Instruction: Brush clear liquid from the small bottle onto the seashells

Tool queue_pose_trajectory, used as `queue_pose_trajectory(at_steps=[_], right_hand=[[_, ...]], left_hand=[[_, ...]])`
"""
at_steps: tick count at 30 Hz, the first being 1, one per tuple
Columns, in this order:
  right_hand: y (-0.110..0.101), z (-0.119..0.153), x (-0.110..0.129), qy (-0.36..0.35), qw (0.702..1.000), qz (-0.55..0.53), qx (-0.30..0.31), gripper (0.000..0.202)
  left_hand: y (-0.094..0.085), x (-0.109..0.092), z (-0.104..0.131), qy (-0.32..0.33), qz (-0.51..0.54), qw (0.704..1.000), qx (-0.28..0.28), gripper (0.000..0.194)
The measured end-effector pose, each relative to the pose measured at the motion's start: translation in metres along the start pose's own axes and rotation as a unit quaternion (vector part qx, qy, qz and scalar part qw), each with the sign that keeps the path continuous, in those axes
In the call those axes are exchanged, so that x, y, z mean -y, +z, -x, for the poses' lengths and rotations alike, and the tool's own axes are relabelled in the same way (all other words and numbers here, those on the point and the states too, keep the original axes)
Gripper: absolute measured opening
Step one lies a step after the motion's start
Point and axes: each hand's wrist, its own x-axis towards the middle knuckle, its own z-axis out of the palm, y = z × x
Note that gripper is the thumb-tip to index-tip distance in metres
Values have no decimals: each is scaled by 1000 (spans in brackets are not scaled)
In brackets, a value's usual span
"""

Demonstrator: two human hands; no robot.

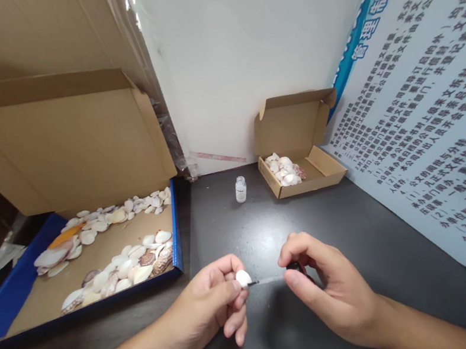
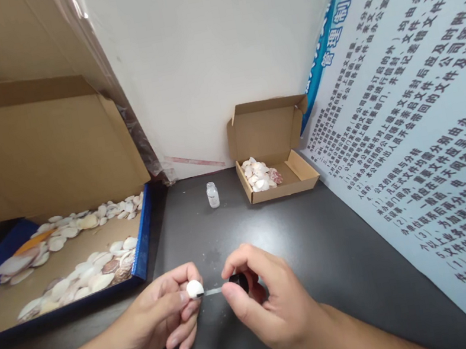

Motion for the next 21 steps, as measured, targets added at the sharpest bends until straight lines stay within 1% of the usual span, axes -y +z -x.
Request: queue_pose_trajectory(at_steps=[5, 9, 12, 16, 21], right_hand=[[0, 0, 1, -6, 1000, -4, 5, 11], [0, 0, 1, -4, 1000, 13, -5, 12], [0, 0, 1, -12, 1000, 1, -1, 11], [0, 0, 1, -5, 1000, 11, -13, 12], [0, -1, -1, -2, 1000, 1, -5, 10]], left_hand=[[0, 0, 0, -1, -9, 1000, 2, 30], [1, 1, 0, -2, -21, 1000, 4, 32], [1, 2, 0, -1, -31, 1000, 5, 33], [0, 3, 0, 3, -37, 999, 6, 33], [0, 4, 0, 4, -46, 999, 11, 33]])
